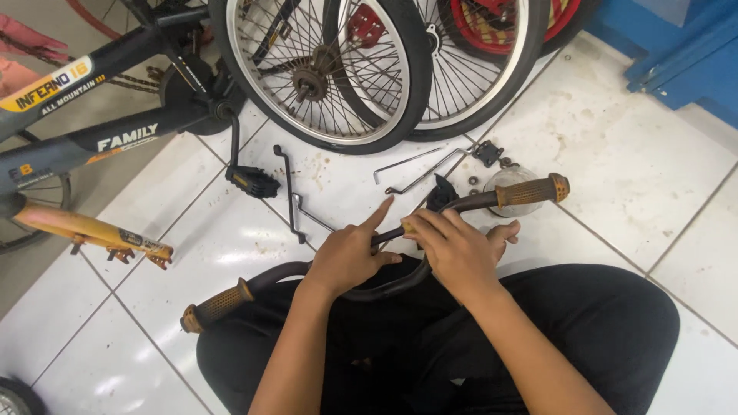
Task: The person sits on the floor and scrubs a detached bicycle handlebar with a yellow sponge, focusing on the curved sections and grips. After scrubbing, the person wipes the handlebar with a black cloth to remove residue.
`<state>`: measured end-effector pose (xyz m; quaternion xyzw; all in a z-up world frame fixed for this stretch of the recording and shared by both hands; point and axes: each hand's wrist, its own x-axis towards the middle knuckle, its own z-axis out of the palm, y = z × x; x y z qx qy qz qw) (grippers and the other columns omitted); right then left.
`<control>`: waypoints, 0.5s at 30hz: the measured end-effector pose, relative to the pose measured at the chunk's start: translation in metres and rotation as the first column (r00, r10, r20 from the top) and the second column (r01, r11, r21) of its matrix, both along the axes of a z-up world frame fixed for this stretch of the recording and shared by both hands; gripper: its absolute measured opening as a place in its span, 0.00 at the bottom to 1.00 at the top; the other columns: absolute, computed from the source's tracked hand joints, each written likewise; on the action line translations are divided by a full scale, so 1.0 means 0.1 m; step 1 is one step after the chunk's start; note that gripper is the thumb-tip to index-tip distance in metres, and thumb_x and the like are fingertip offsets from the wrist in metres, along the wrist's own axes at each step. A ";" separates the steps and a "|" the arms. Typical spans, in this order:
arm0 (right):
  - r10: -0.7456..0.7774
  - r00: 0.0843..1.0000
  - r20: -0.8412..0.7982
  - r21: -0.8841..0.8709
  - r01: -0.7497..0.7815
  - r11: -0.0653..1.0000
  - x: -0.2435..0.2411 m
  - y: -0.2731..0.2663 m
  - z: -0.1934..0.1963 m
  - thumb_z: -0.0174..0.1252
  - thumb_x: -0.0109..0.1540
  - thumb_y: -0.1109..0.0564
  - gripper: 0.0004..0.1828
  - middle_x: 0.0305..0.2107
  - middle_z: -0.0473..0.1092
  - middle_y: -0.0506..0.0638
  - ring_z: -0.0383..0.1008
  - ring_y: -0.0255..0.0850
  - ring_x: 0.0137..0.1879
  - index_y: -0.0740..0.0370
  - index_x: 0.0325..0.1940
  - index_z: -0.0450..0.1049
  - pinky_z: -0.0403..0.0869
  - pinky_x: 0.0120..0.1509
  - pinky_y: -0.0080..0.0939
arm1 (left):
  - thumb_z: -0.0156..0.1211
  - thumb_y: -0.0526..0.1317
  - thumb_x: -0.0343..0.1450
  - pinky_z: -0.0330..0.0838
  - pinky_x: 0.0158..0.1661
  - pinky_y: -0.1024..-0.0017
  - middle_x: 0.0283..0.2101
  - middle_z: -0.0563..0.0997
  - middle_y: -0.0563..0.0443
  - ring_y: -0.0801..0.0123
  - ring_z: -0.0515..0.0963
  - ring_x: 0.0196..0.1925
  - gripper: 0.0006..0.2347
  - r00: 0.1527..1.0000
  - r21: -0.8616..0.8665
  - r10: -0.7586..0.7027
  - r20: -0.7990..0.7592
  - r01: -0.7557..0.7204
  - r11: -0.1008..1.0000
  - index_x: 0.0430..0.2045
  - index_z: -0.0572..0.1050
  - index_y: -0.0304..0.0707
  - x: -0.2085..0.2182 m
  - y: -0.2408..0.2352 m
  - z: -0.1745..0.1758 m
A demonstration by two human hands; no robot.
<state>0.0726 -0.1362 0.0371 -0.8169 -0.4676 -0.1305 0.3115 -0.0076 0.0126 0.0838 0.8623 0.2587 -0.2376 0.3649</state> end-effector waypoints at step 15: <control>0.240 0.969 -0.067 0.022 -0.239 0.971 0.37 -0.21 -0.64 0.53 0.69 0.51 0.10 0.46 0.75 0.41 0.73 0.41 0.43 0.50 0.47 0.80 0.76 0.37 0.36 | 0.47 0.54 0.76 0.74 0.55 0.49 0.44 0.87 0.43 0.45 0.83 0.53 0.20 0.992 0.068 0.060 -0.115 -0.052 0.996 0.51 0.79 0.40 -0.29 0.10 -0.04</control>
